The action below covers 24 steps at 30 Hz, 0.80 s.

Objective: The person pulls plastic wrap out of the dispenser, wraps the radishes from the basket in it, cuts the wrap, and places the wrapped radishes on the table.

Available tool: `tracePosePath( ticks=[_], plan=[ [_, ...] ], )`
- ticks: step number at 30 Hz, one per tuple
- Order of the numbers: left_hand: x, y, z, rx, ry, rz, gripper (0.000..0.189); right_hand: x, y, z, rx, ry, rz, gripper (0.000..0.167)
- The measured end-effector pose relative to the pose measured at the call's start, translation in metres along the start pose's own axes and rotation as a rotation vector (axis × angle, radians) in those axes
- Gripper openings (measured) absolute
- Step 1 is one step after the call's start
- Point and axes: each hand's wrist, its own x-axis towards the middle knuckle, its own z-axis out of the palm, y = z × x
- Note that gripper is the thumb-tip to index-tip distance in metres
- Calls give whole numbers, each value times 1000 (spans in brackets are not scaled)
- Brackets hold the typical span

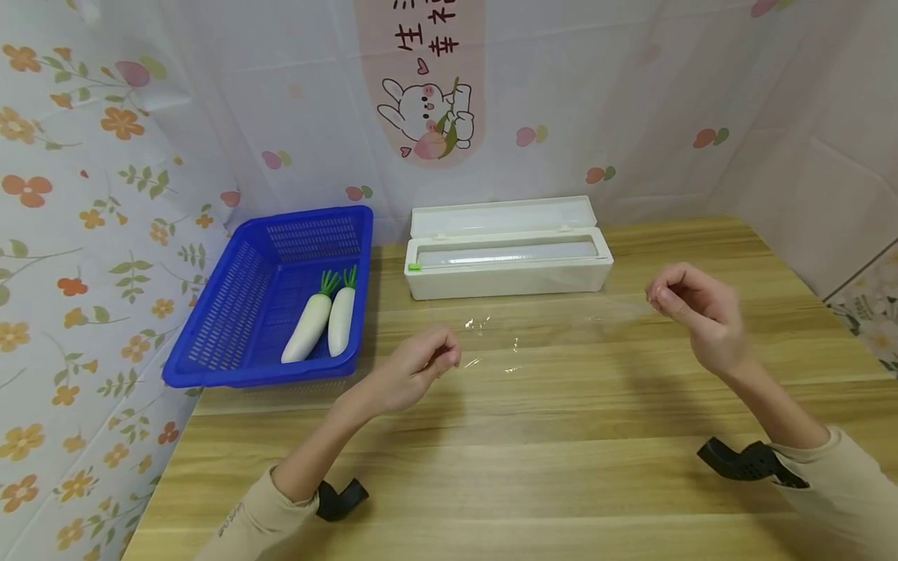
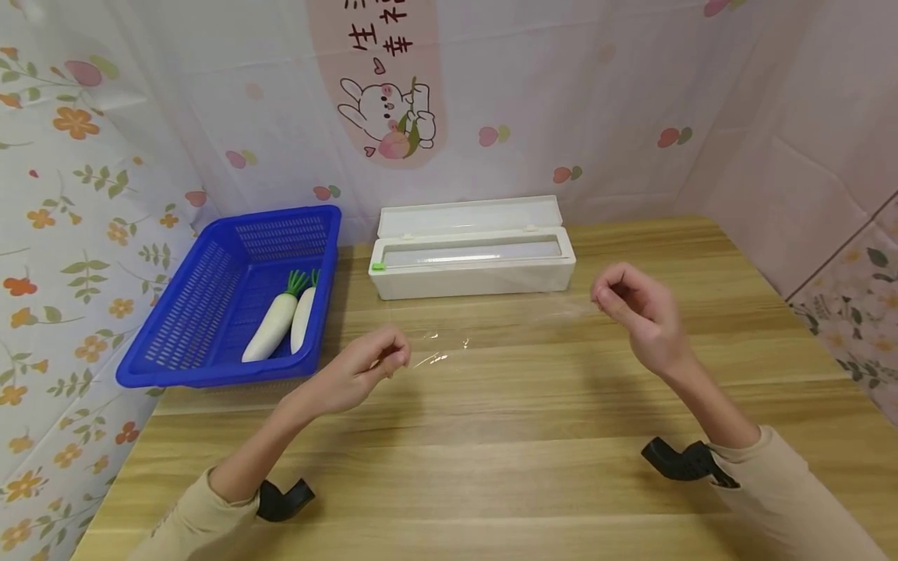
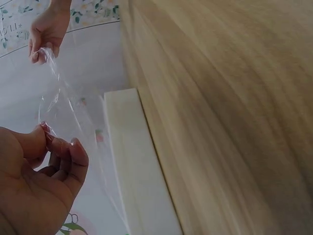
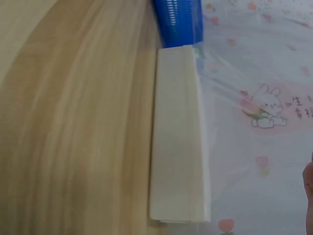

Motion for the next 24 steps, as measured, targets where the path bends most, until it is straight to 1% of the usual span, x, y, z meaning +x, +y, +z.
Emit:
tracePosePath(
  ticks=[4, 9, 12, 16, 20, 24],
  plan=[
    [-4, -6, 3, 17, -40, -13, 10, -13, 5, -3, -42, -105, 61, 16],
    [-12, -14, 5, 77, -100, -42, 12, -26, 8, -8, -105, -270, 145, 29],
    [-17, -18, 6, 93, -129, -52, 14, -31, 7, -10, -197, -362, 201, 34],
    [-22, -21, 5, 122, -159, -52, 14, -36, 6, -13, -301, -483, 269, 34],
    [-26, -25, 4, 202, -214, -81, 12, -39, 10, -12, -324, -610, 323, 29],
    [-28, -28, 4, 256, -275, -117, 12, -43, 16, -9, -388, -687, 377, 27]
  ],
)
